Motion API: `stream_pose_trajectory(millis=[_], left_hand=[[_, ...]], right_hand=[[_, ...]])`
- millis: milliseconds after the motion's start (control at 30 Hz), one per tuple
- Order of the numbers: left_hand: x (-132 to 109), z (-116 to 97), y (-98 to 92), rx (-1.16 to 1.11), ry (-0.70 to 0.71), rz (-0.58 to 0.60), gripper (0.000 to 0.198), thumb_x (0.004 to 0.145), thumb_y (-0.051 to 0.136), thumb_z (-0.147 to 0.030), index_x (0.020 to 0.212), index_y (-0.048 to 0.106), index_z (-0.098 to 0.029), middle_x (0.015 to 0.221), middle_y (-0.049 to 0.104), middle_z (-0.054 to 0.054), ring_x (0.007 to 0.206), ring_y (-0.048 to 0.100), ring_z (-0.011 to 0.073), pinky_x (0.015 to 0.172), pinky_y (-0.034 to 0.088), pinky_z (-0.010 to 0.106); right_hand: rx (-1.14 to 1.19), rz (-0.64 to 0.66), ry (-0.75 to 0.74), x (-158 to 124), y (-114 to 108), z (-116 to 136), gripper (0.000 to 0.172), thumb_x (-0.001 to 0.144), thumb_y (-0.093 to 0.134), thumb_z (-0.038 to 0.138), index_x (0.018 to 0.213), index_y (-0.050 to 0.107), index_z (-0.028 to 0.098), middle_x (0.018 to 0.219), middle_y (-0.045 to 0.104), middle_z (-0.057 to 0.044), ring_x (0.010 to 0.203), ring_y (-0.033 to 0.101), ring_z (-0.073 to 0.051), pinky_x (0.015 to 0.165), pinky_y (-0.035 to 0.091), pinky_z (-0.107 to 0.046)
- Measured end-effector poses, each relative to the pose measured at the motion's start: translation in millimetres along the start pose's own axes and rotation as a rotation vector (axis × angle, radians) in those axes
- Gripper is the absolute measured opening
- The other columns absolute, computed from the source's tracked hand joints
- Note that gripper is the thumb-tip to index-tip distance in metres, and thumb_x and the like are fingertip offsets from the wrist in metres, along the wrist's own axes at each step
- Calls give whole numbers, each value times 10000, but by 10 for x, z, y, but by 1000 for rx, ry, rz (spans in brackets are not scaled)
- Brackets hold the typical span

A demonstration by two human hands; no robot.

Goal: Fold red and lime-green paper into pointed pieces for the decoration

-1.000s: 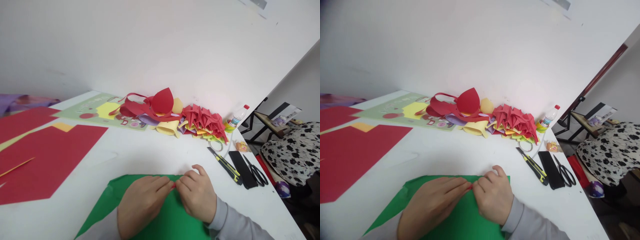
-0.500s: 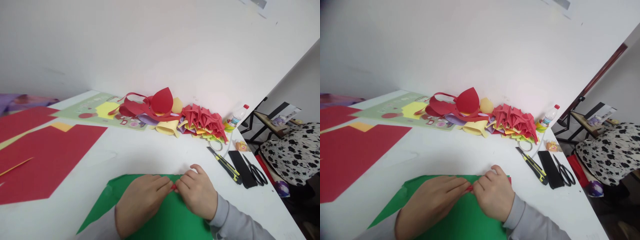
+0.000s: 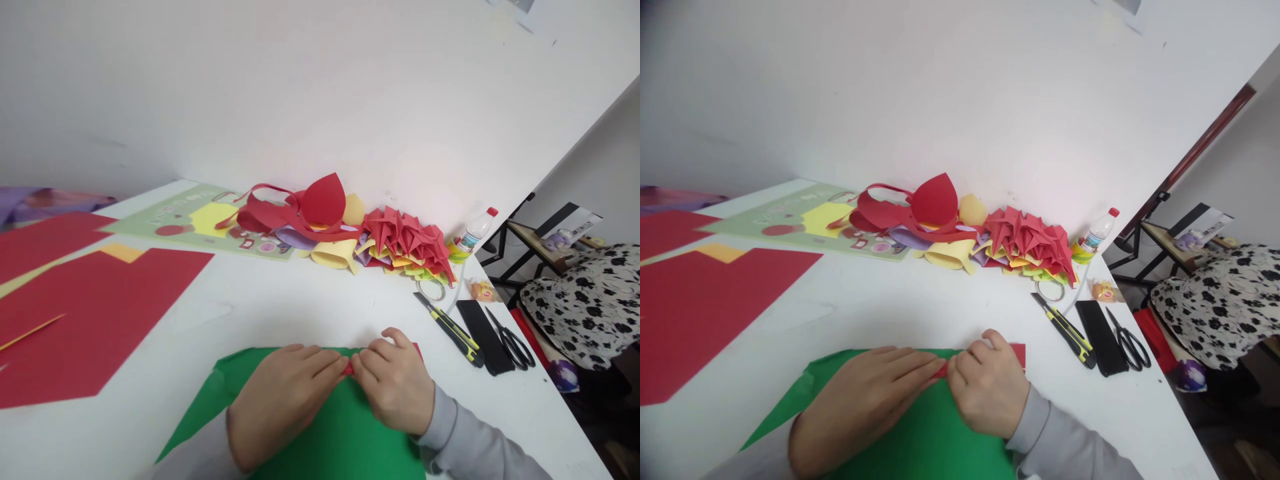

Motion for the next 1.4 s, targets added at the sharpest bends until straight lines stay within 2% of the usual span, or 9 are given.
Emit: stream_pose_trajectory(millis=[200, 400, 500, 600, 800, 900, 1067, 1167, 1400], left_hand=[[-2, -76, -14, 49, 94, -7, 334, 943, 375, -123, 689, 576, -207, 583, 578, -27, 500, 540, 162, 494, 344, 322], [18, -108, -16, 18, 102, 24, 353, 809, 325, 45, 670, 516, -217, 587, 546, -27, 461, 499, 171, 461, 326, 333], [28, -65, 18, 9, 71, 78, 333, 779, 327, 42, 740, 538, -213, 624, 572, -21, 458, 519, 176, 439, 330, 332], [10, -44, 22, 0, 53, 55, 324, 791, 340, 22, 783, 564, -212, 625, 583, -27, 468, 540, 174, 452, 357, 330], [-70, -71, 52, -5, 18, -45, 318, 800, 350, 14, 740, 558, -220, 584, 564, -34, 453, 486, 164, 477, 316, 345], [-53, -82, 35, -36, 30, -47, 316, 786, 361, 20, 731, 564, -215, 577, 560, -32, 463, 492, 154, 484, 306, 338], [19, -21, -15, -75, 16, 17, 274, 898, 397, -119, 728, 594, -207, 607, 584, -20, 527, 546, 135, 517, 372, 285], [32, 21, -65, -85, -8, -21, 287, 937, 390, -182, 757, 612, -206, 622, 596, -19, 539, 552, 126, 526, 384, 266], [37, -84, -129, -82, 54, -91, 369, 911, 345, -85, 631, 554, -207, 523, 510, -33, 441, 440, 129, 454, 301, 309]], right_hand=[[-18, 78, -2, -6, 58, 13, 180, 887, 432, 105, 830, 602, 112, 682, 535, -42, 673, 440, -184, 699, 340, -378], [-35, 226, -17, -12, 137, 25, 92, 843, 484, 155, 792, 560, 161, 714, 511, -31, 653, 416, -190, 639, 310, -369], [-63, 208, 7, -1, 110, -17, 131, 864, 465, 158, 903, 587, 133, 752, 538, -45, 674, 429, -200, 654, 321, -387], [-56, 172, 5, 6, 91, -25, 195, 890, 430, 150, 985, 595, 109, 806, 573, -67, 712, 448, -205, 693, 338, -401], [-5, 25, 42, -4, 35, 29, 237, 877, 391, 94, 738, 572, 156, 669, 522, -36, 643, 410, -177, 682, 326, -385], [2, -29, 65, -8, 5, 42, 251, 862, 379, 76, 717, 569, 153, 619, 485, -25, 606, 380, -167, 657, 315, -374], [6, 0, 54, -18, 21, -18, 240, 902, 382, 97, 827, 608, 131, 692, 549, -41, 679, 433, -177, 698, 337, -376], [3, 15, 52, -19, 22, -76, 240, 912, 376, 109, 876, 613, 114, 750, 585, -60, 730, 460, -190, 730, 350, -391], [6, -31, -16, 19, -12, 5, 242, 927, 365, 100, 889, 603, 114, 653, 534, -21, 634, 429, -164, 673, 348, -359]])
Point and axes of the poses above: each hand's wrist, its own x-axis towards the middle knuckle, its own y-axis out of the palm, z = x × y, the point moved 7 cm from there along x, towards the middle knuckle
